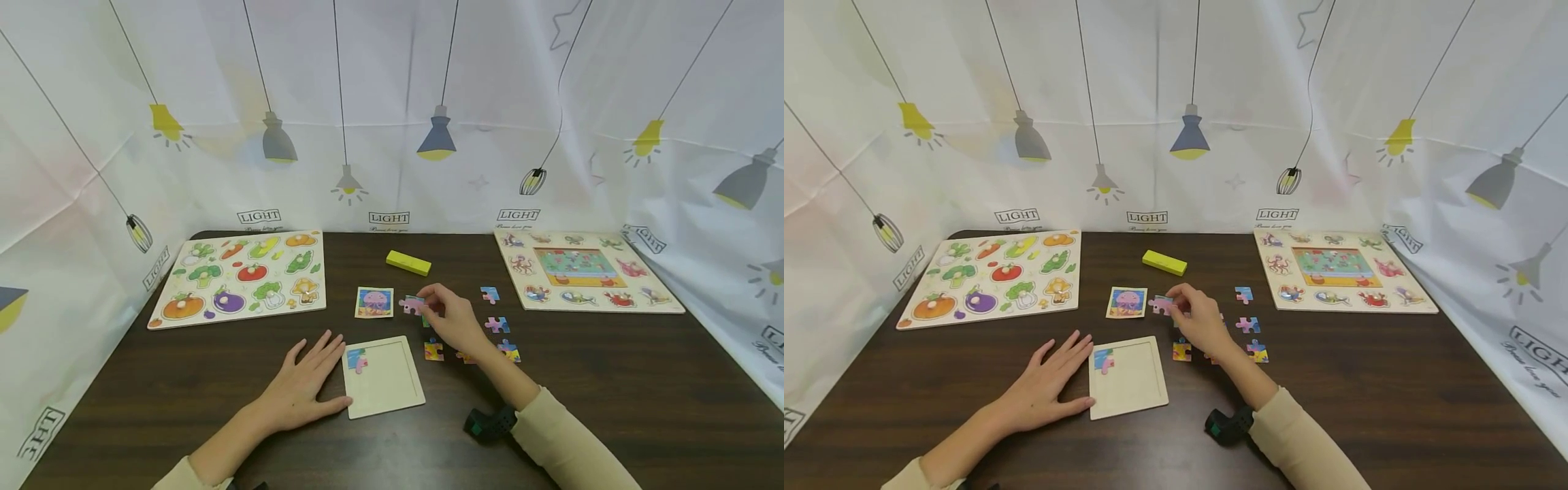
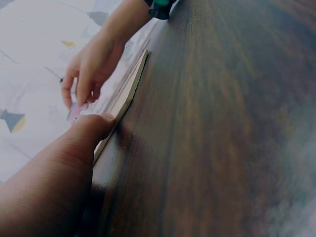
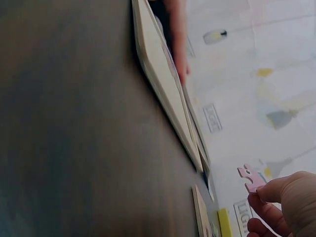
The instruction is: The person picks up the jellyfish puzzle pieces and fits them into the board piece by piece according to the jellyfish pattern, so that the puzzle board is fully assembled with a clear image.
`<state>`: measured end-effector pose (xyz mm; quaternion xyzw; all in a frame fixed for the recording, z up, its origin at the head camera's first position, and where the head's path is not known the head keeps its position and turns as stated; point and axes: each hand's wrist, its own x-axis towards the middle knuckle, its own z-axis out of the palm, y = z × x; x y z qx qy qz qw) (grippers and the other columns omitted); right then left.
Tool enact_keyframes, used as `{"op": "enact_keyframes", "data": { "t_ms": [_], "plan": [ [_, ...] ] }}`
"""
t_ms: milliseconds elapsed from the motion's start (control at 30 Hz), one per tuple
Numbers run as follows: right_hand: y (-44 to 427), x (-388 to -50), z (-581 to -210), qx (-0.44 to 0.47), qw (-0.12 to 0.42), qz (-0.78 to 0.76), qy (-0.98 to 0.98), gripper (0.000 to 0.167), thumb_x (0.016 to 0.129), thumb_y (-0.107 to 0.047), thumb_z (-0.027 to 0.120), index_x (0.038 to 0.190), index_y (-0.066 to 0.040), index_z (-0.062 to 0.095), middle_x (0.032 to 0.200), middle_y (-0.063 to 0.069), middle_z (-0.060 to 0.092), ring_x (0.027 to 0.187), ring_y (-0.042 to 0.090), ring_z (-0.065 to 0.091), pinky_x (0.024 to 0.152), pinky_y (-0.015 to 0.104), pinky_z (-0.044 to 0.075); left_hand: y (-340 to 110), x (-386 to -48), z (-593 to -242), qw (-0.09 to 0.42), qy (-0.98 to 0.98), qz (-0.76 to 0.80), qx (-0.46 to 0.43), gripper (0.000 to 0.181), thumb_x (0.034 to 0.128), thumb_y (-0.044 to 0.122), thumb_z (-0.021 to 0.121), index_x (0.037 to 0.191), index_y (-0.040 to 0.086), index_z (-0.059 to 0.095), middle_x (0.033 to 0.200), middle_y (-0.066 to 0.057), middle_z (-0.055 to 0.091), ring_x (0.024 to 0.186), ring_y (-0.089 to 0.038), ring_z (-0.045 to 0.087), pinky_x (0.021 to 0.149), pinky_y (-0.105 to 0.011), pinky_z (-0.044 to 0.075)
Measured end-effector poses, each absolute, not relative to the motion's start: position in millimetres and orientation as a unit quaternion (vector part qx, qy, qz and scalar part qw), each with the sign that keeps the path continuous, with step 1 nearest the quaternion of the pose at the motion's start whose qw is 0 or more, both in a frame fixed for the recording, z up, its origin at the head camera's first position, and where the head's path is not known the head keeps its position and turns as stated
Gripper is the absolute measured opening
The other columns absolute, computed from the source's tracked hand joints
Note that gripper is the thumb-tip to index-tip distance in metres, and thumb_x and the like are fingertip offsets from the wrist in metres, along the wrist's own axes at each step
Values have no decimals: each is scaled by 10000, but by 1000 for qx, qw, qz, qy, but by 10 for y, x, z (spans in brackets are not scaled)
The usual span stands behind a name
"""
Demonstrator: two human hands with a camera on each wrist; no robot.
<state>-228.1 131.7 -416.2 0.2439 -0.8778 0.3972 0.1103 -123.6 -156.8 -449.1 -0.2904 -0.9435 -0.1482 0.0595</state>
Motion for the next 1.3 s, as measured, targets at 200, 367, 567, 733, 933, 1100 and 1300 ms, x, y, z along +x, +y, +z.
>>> {"op": "enact_keyframes", "data": {
  "t_ms": [200, 367, 567, 733, 933, 1100, 1300],
  "plan": [
    [1137, -2167, -4202, 274, 72, 407, -868, 182, 855, -78, 643, 1028, -108, 596, 798, -35, 588, 723, 121, 554, 689, 280, 496, -1568, -1239, -4497, 60, -942, -152, -293, 851, 844, 673, 398, 1451, 90, 266, 1499, -33, 233, 1384, -197, 123, 1032, -561, 98],
    [1019, -2086, -4220, 291, 54, 388, -873, 174, 844, -85, 658, 1010, -103, 611, 795, -44, 577, 749, 127, 529, 709, 293, 494, -1568, -1242, -4489, 61, -943, -151, -292, 828, 849, 669, 394, 1442, 100, 298, 1489, -23, 262, 1378, -182, 148, 1031, -564, 99],
    [947, -2011, -4257, 305, 32, 381, -872, 168, 839, -111, 669, 1002, -88, 635, 784, -50, 571, 736, 113, 504, 680, 279, 475, -1565, -1239, -4492, 71, -941, -152, -293, 828, 841, 663, 423, 1428, 86, 331, 1476, -35, 294, 1371, -200, 184, 1023, -573, 115],
    [909, -1969, -4294, 315, 16, 371, -873, 158, 845, -150, 666, 995, -99, 663, 760, -71, 551, 675, 95, 456, 593, 230, 420, -1564, -1237, -4494, 68, -938, -164, -297, 821, 839, 658, 434, 1434, 104, 323, 1489, -29, 266, 1378, -194, 155, 1018, -582, 114],
    [912, -1931, -4295, 305, 18, 389, -869, 153, 846, -164, 667, 990, -116, 679, 761, -73, 550, 670, 108, 452, 572, 240, 404, -1562, -1240, -4484, 54, -929, -188, -313, 774, 855, 626, 443, 1444, 141, 306, 1503, -7, 228, 1386, -183, 107, 1028, -565, 109],
    [920, -1911, -4294, 293, 11, 403, -867, 146, 852, -172, 662, 991, -132, 685, 769, -77, 555, 690, 107, 461, 589, 241, 406, -1559, -1230, -4477, 39, -927, -192, -319, 714, 877, 604, 425, 1438, 173, 326, 1498, 10, 240, 1386, -181, 101, 1040, -527, 119],
    [906, -1917, -4332, 309, 11, 392, -867, 119, 841, -141, 660, 952, -155, 701, 732, -108, 531, 683, 104, 436, 572, 241, 386, -1568, -1230, -4478, 42, -928, -184, -322, 707, 883, 607, 405, 1431, 164, 342, 1497, -5, 242, 1386, -186, 101, 1038, -529, 119]
  ]
}}
